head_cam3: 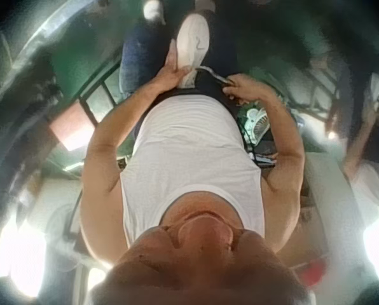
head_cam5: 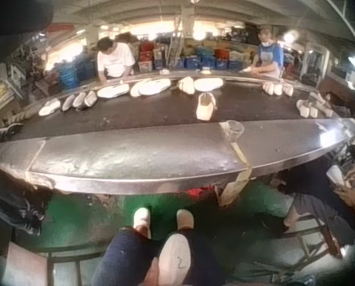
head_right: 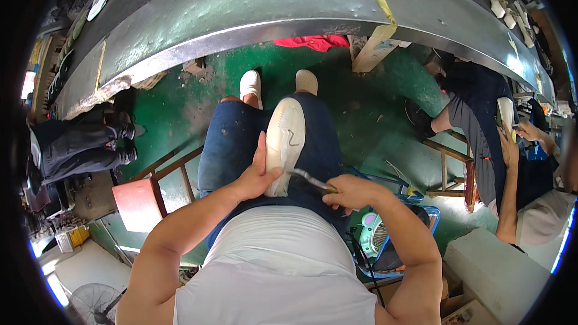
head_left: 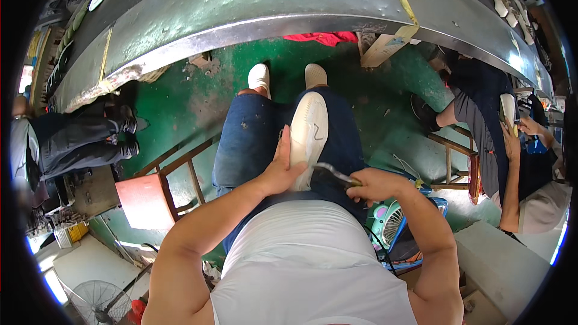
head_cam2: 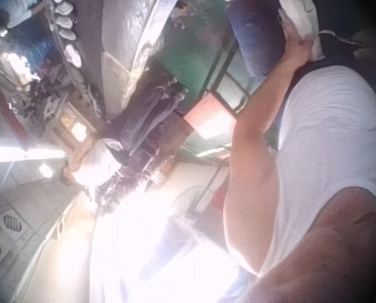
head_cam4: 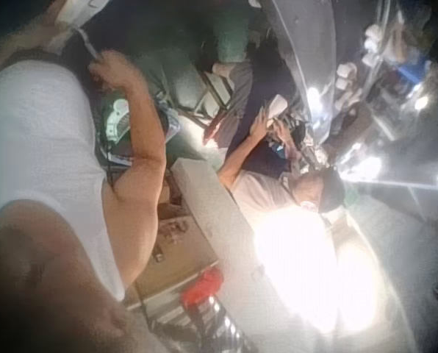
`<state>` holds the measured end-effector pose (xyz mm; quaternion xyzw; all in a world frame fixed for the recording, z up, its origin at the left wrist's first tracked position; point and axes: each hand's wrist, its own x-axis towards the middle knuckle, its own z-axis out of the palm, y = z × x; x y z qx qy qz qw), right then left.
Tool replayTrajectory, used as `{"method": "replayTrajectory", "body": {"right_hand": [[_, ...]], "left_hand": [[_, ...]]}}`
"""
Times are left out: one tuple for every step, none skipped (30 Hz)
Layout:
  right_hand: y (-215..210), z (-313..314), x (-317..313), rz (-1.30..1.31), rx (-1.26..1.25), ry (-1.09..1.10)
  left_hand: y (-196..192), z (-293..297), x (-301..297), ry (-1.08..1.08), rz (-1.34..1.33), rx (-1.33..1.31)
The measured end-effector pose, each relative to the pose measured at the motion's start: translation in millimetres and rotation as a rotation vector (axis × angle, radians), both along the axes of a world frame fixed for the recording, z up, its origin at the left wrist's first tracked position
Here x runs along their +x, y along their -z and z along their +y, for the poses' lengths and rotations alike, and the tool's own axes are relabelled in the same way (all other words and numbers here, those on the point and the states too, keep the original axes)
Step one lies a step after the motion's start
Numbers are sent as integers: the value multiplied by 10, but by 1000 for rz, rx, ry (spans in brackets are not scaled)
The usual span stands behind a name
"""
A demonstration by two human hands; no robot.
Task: Finishing and lasting shoes on a production line using pliers and a hammer.
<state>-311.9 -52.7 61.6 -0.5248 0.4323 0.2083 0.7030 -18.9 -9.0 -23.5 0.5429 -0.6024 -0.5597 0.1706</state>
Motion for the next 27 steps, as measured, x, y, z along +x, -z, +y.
{"method": "replayTrajectory", "body": {"right_hand": [[-124,-60,27,-1,4,-8],[-255,-111,90,23,-84,77],[-338,-107,151,50,-172,165],[-249,-25,204,-103,-415,268],[-197,69,302,-102,-415,267],[-186,137,444,-74,-613,289],[-129,179,512,-39,-810,312],[82,189,506,33,-847,52],[79,173,518,24,-851,48],[62,145,530,27,-807,7],[44,114,532,30,-766,-34],[92,121,453,-22,-815,39],[142,157,381,-25,-831,40],[185,211,308,-56,-739,223],[238,268,231,-84,-648,408],[335,356,161,-102,-640,512],[389,418,151,-104,-662,516],[450,450,138,-111,-609,590],[477,471,126,-117,-552,662],[495,455,107,-120,-573,617],[452,416,136,-128,-582,613],[367,374,169,-64,-663,472],[259,357,207,3,-738,326],[140,354,271,92,-876,191],[40,335,312,84,-887,183],[-40,344,344,79,-999,29],[-81,390,363,78,-1105,-125]], "left_hand": [[-63,-53,-14,-21,-8,42],[-104,-79,-25,-44,-16,85],[-142,-61,-41,-49,-15,90],[-159,-87,-59,-25,-51,54],[-174,-103,-74,-1,-87,18],[-206,-131,-79,-3,-89,11],[-219,-155,-96,15,-67,22],[-234,-186,-102,33,-45,31],[-233,-184,-57,27,-52,27],[-228,-195,3,12,30,95],[-244,-211,54,-2,113,159],[-280,-249,67,-3,112,143],[-329,-268,85,-54,194,151],[-390,-284,103,-103,276,157],[-444,-305,135,-94,278,136],[-497,-304,176,-204,532,207],[-590,-292,189,-314,785,282],[-809,-288,166,-394,964,293],[-1056,-365,126,-430,1040,208],[-1303,-490,122,-417,1248,280],[-1479,-617,162,-406,1446,355],[-1521,-770,308,-283,1370,374],[-1504,-975,401,-382,1091,336],[-1557,-1141,406,-348,1165,290],[-1622,-1285,388,-312,1237,237],[-1644,-1392,339,-339,1163,228],[-1646,-1457,258,-364,1090,225]]}}
